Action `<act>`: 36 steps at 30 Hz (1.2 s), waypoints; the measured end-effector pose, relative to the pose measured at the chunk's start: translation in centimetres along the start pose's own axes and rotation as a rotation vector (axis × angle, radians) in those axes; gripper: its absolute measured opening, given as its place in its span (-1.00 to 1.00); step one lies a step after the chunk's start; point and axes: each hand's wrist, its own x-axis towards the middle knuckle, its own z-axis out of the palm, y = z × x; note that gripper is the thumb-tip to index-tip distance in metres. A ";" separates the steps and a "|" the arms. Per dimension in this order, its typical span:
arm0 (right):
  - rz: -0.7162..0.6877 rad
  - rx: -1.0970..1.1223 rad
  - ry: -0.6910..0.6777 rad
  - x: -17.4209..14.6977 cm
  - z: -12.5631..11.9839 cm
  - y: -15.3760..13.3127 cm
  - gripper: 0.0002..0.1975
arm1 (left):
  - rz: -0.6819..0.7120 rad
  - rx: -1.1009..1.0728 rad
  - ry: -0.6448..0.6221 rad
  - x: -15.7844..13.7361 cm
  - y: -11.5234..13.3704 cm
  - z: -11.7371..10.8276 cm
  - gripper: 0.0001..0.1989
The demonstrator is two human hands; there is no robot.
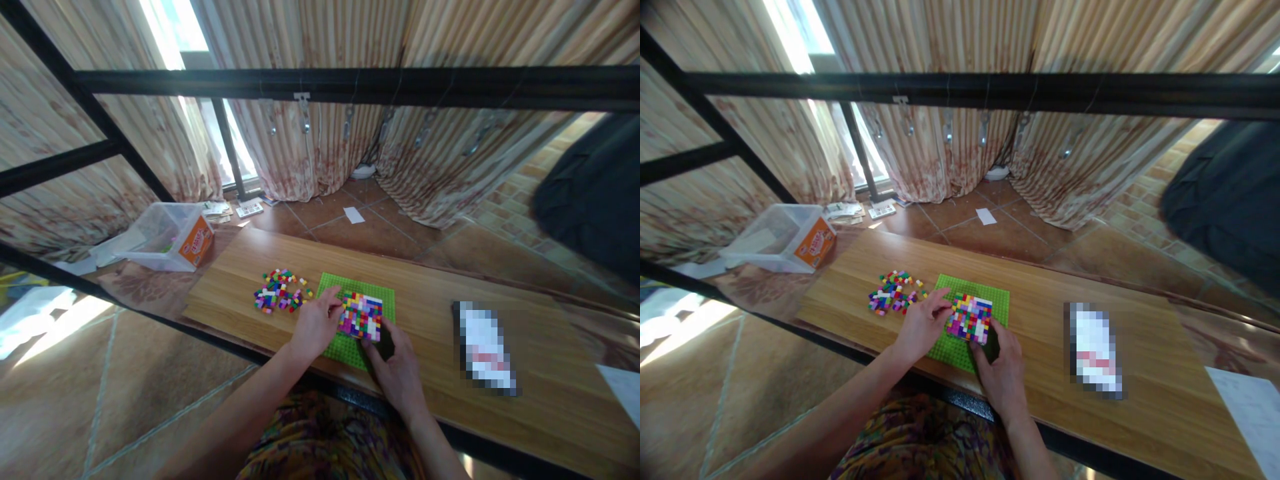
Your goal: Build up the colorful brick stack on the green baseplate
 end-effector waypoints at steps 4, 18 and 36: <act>-0.006 -0.007 0.007 0.0 0.0 0.0 -0.41 | 0.002 -0.059 0.013 -0.2 -0.1 0.0 -0.63; -0.021 -0.017 0.006 0.0 0.0 -0.1 -0.42 | -0.182 -0.306 0.062 1.4 0.6 0.5 -0.80; -0.014 -0.008 0.011 0.0 0.0 -0.2 -0.44 | -0.235 -0.413 0.089 1.5 0.6 1.3 -0.84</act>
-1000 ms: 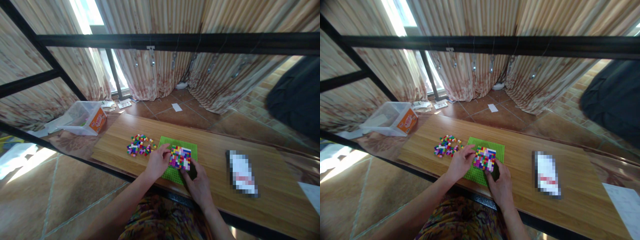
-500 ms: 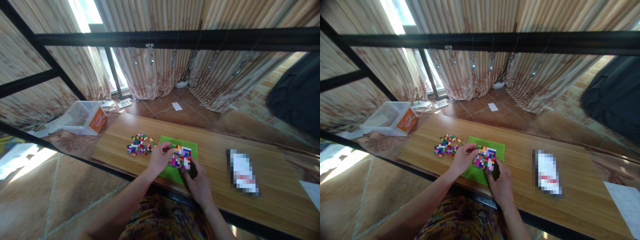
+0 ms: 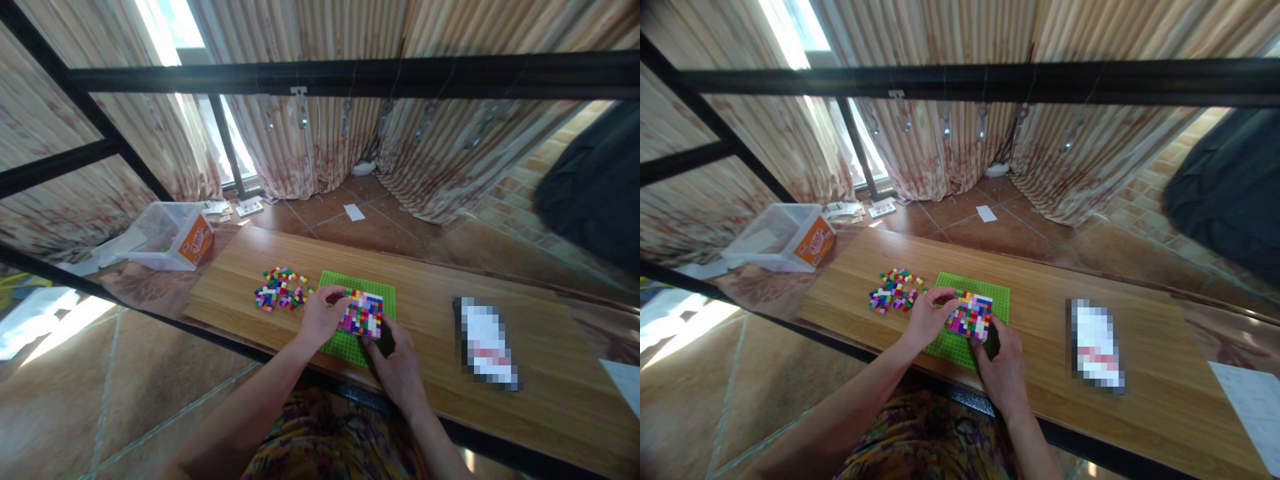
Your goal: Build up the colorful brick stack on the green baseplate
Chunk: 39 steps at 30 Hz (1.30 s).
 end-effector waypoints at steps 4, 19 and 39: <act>-0.003 -0.014 -0.004 0.0 0.0 0.0 -0.43 | 0.004 -0.007 0.009 0.0 -0.1 0.1 -0.85; -0.011 -0.015 0.002 0.0 0.0 0.1 -0.43 | 0.007 -0.043 0.031 -0.2 -0.3 0.4 -0.86; -0.026 -0.022 -0.007 0.0 -0.1 0.2 -0.42 | -0.049 -0.184 -0.025 0.2 -2.1 0.1 -0.80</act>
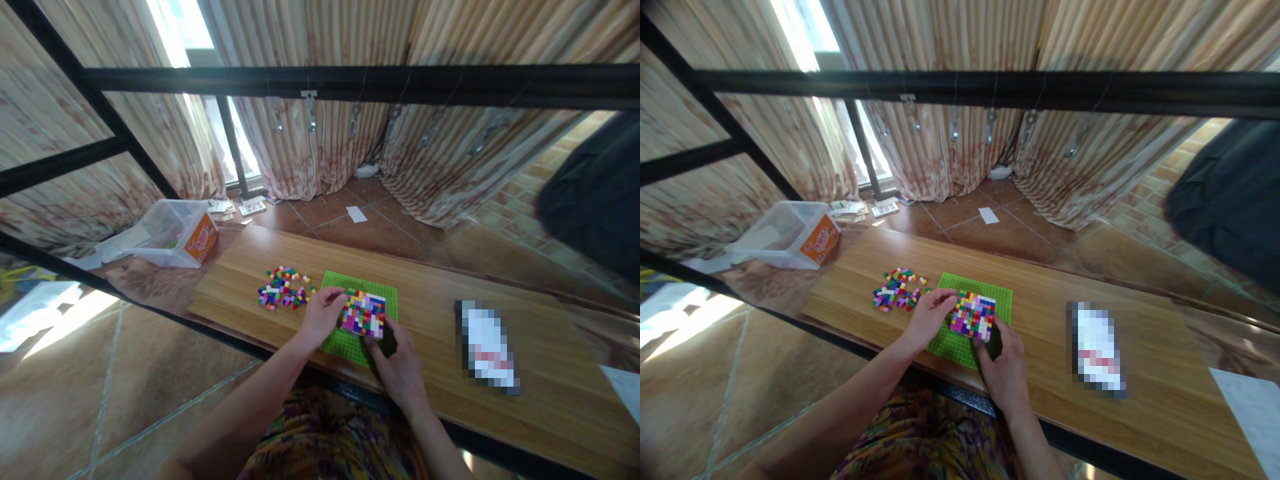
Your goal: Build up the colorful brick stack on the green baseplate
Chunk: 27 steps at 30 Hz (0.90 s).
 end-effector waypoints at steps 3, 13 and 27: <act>0.002 -0.006 0.003 0.0 0.0 0.0 -0.42 | 0.008 0.042 -0.003 0.0 0.2 0.1 -0.78; 0.027 -0.015 -0.003 0.0 0.1 0.4 -0.39 | 0.000 0.020 0.022 -0.8 0.1 0.4 -0.77; 0.013 -0.034 -0.005 0.0 0.1 0.6 -0.37 | 0.275 0.723 0.223 -3.2 -1.3 -9.4 -0.85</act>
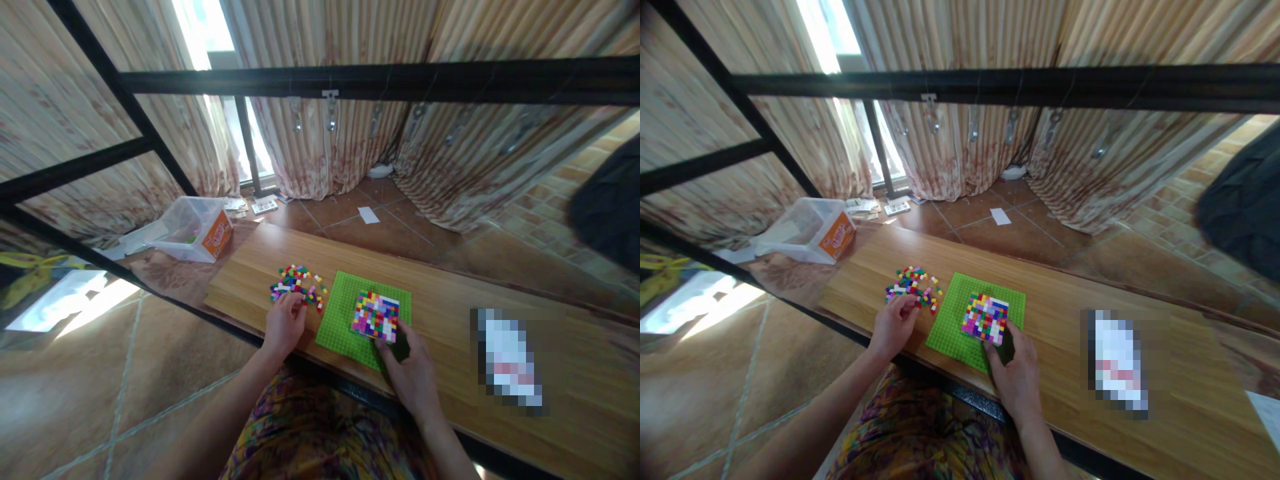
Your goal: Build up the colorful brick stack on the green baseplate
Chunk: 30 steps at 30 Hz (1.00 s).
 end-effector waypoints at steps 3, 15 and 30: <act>-0.006 -0.007 0.007 0.0 0.0 0.0 -0.38 | 0.009 0.120 -0.007 -0.2 -0.4 0.1 -0.86; 0.014 0.000 0.018 -0.1 0.0 -0.2 -0.37 | 0.021 0.259 -0.074 -0.2 0.7 0.1 -0.90; -0.017 0.007 0.018 0.0 0.0 -0.3 -0.41 | 0.162 -0.274 -0.171 -0.2 6.0 1.7 -0.88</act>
